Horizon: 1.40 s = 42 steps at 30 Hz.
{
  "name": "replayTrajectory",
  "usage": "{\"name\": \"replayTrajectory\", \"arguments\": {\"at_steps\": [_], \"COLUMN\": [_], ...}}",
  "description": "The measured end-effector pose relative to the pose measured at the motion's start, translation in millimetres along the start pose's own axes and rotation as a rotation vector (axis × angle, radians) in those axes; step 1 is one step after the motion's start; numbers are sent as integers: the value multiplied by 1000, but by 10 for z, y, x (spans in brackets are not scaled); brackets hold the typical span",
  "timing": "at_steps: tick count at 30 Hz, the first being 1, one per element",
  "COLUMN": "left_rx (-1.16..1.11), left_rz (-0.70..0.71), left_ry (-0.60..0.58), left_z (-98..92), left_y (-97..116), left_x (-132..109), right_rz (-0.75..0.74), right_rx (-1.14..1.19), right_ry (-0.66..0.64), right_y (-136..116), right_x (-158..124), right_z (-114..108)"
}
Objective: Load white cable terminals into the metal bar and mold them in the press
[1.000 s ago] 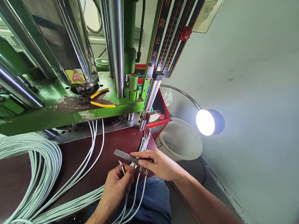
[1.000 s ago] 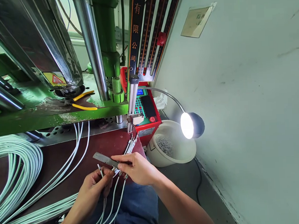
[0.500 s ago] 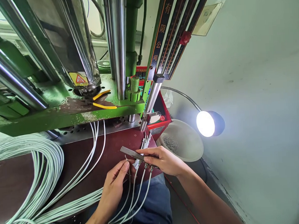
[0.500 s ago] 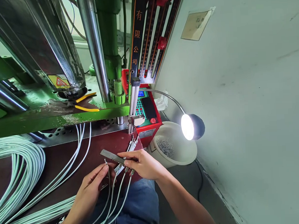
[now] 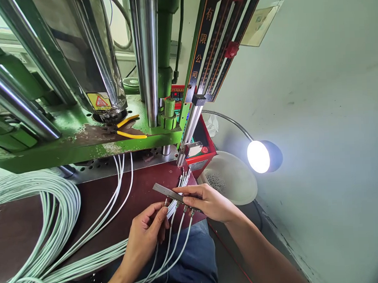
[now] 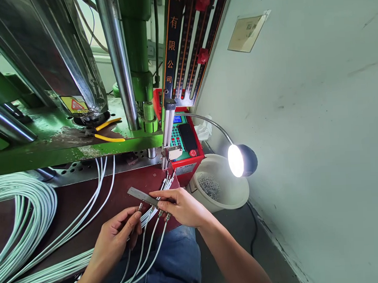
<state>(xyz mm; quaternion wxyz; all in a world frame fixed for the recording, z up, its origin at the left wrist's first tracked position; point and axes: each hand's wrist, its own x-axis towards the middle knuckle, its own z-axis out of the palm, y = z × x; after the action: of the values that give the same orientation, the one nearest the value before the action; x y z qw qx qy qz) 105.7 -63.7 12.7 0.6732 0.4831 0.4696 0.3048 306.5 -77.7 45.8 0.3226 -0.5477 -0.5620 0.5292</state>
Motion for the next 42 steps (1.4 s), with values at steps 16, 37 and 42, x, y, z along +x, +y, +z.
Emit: {"name": "replayTrajectory", "arguments": {"at_steps": [16, 37, 42], "left_rx": [-204, -182, -166], "left_rz": [-92, -263, -286], "left_ry": [-21, -176, -222], "left_z": [70, -24, -61], "left_y": [44, 122, 177], "left_x": [-8, -2, -7], "right_rz": [-15, -39, -71], "right_rx": [-201, -281, -297], "right_ry": [-40, -167, -218], "right_y": [-42, 33, 16], "right_x": [2, 93, 110], "right_z": [42, -109, -169]}}
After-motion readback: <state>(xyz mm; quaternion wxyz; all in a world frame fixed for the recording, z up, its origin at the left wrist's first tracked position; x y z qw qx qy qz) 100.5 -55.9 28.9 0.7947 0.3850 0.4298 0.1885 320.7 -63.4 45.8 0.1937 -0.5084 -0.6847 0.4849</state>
